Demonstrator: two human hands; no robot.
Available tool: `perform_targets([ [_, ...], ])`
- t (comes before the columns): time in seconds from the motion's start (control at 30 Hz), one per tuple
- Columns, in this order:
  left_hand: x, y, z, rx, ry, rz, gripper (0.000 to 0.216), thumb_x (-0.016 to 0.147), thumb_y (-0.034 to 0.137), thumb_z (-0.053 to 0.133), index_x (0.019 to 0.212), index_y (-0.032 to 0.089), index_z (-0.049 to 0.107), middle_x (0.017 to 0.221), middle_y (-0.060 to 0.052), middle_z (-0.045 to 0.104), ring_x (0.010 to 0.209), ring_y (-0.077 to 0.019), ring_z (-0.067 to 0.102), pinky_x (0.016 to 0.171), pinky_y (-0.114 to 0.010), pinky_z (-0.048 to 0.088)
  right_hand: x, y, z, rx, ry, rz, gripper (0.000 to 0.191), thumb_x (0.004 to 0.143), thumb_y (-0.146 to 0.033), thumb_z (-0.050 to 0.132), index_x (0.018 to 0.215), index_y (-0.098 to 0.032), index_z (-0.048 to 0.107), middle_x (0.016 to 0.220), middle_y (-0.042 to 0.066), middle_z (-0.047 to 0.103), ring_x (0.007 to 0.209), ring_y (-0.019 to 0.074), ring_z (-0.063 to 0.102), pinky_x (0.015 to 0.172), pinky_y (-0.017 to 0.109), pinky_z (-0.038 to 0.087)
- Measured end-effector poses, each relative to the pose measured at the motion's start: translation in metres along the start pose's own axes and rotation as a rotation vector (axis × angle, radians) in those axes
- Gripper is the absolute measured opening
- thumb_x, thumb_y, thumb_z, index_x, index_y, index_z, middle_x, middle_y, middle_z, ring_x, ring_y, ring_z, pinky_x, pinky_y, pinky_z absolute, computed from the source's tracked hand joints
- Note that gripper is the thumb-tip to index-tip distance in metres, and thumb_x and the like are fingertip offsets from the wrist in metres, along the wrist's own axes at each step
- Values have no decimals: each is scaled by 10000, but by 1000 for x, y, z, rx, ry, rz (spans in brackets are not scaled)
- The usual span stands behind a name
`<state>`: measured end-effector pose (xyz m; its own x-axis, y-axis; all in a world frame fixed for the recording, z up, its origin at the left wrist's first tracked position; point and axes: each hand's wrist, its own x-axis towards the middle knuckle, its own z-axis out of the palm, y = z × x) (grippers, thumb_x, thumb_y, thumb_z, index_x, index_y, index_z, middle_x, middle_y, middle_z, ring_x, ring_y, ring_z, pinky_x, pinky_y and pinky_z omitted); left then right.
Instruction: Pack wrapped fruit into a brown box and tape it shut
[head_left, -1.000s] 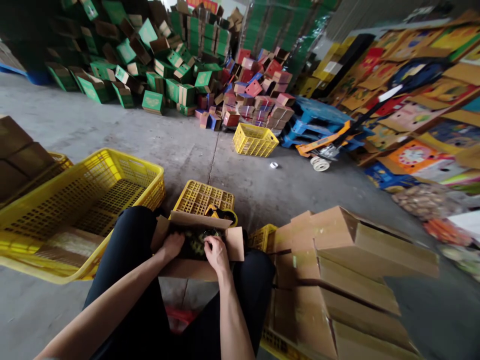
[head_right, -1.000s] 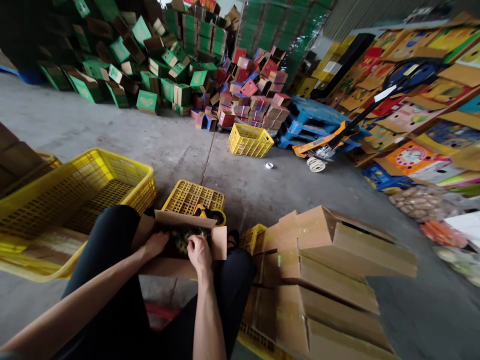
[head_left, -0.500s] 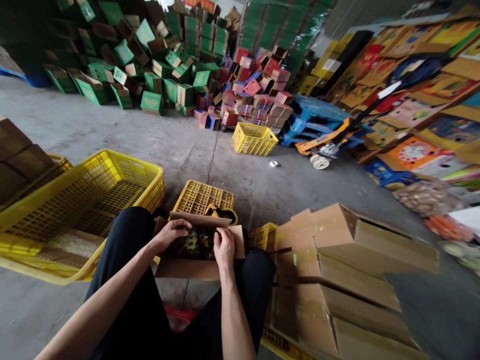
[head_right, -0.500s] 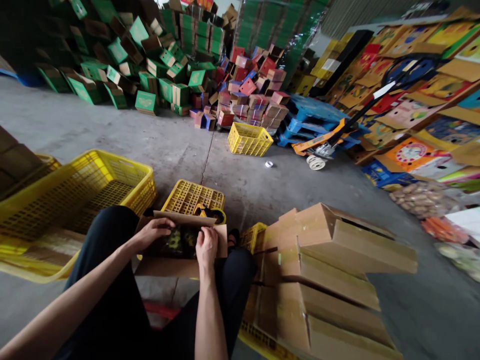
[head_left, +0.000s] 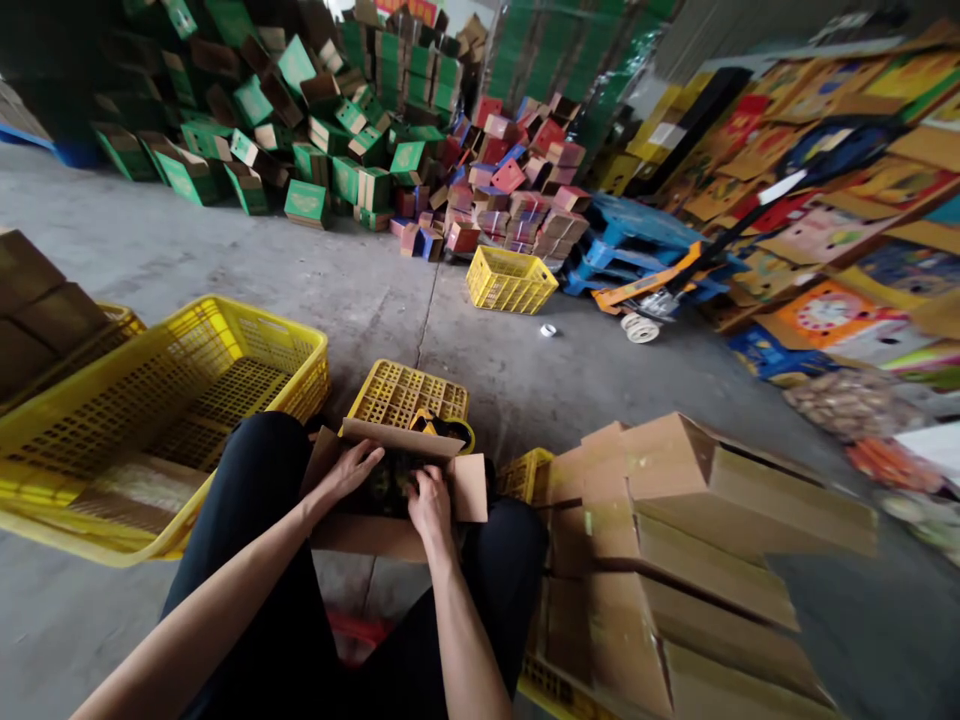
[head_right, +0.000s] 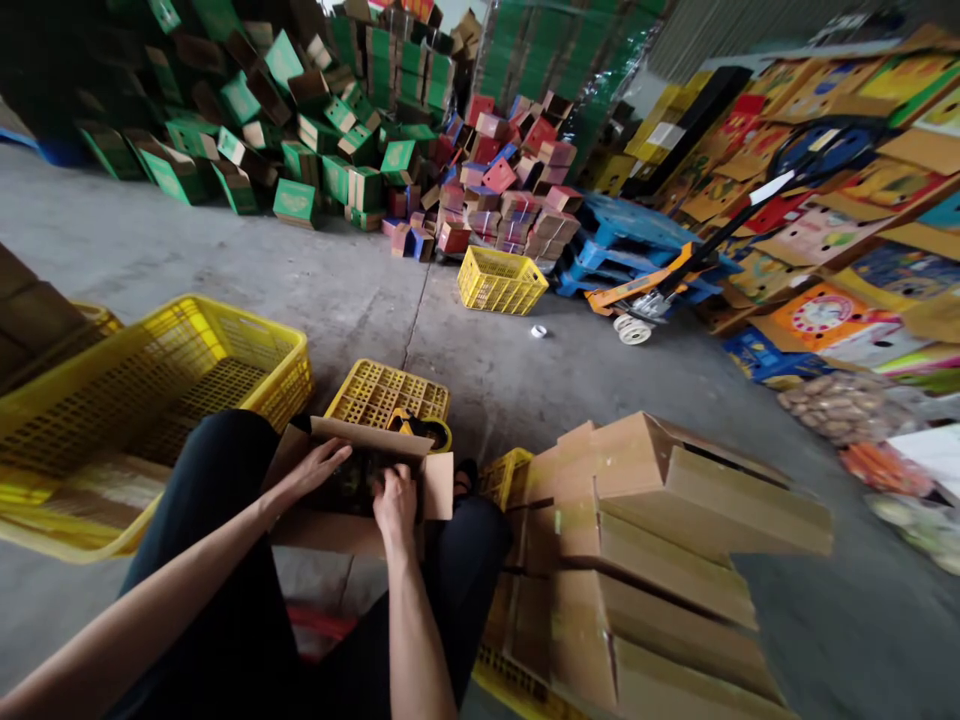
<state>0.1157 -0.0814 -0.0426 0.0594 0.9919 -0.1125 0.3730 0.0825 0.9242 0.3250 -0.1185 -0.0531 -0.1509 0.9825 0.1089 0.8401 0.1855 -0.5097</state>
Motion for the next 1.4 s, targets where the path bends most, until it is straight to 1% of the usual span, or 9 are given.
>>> perform_targets([
  [0.2,3,3,0,178,-69,40,597,1019,597,348,1052,151,743,1051,-125,780,1030,-306,726,962,-405,551,-5,-39,2,146,-157,-256,376,938,-233,682,1310,-275,721,1317,48,728,1192,215,704,1032,298,567],
  [0.33,-9,3,-3,348,-107,88,454,1002,506,510,1251,195,727,1321,-140,707,1276,-332,619,1145,-486,424,-5,-27,-2,108,-102,-150,495,954,-218,652,1448,-218,618,1450,126,654,1366,301,601,1131,454,510],
  [0.47,-29,-6,8,517,-223,82,420,855,462,732,1229,274,770,1577,-142,520,1419,-461,471,1133,-668,376,-6,2,-2,-11,-68,50,276,935,-283,697,1154,-130,762,1321,260,698,1298,441,632,1040,568,535],
  [0.57,-31,-15,14,612,-288,76,540,816,377,759,1348,300,709,1679,-142,373,1480,-505,371,1094,-721,388,-11,9,3,-59,-96,109,200,966,-334,663,899,-182,774,1023,196,795,1028,349,764,896,411,596],
  [0.67,-20,-20,13,664,-304,103,651,852,252,701,1492,304,590,1628,-141,442,1452,-440,424,1138,-658,388,-18,5,8,-76,-122,115,203,961,-366,680,863,-207,761,876,133,804,876,283,785,807,322,592],
  [0.9,-18,-13,5,725,-237,185,606,885,185,647,1485,256,601,1578,-167,487,1428,-422,449,1174,-666,334,-15,3,6,-70,-37,141,238,882,-92,636,1084,-137,753,1138,213,767,1144,359,726,991,454,573],
  [1.17,-44,3,20,707,-170,325,959,933,525,671,1701,317,137,1782,-131,18,1611,-481,19,1172,-767,226,-15,-16,-24,25,105,104,414,894,-133,627,1301,-128,704,1462,211,627,1391,352,580,1156,507,500],
  [1.27,-38,1,26,699,-164,317,957,950,556,645,1704,297,114,1779,-140,-10,1614,-477,-3,1173,-780,201,-46,-16,-68,85,172,34,387,1025,-275,512,1362,-175,674,1485,162,622,1381,282,596,1157,443,505],
  [1.4,-34,-3,28,684,-169,332,908,957,563,638,1696,290,185,1778,-138,-26,1615,-474,-19,1199,-737,202,-165,5,-123,69,624,263,433,1061,-467,486,1354,-212,678,1363,162,698,1228,305,692,1023,447,578],
])
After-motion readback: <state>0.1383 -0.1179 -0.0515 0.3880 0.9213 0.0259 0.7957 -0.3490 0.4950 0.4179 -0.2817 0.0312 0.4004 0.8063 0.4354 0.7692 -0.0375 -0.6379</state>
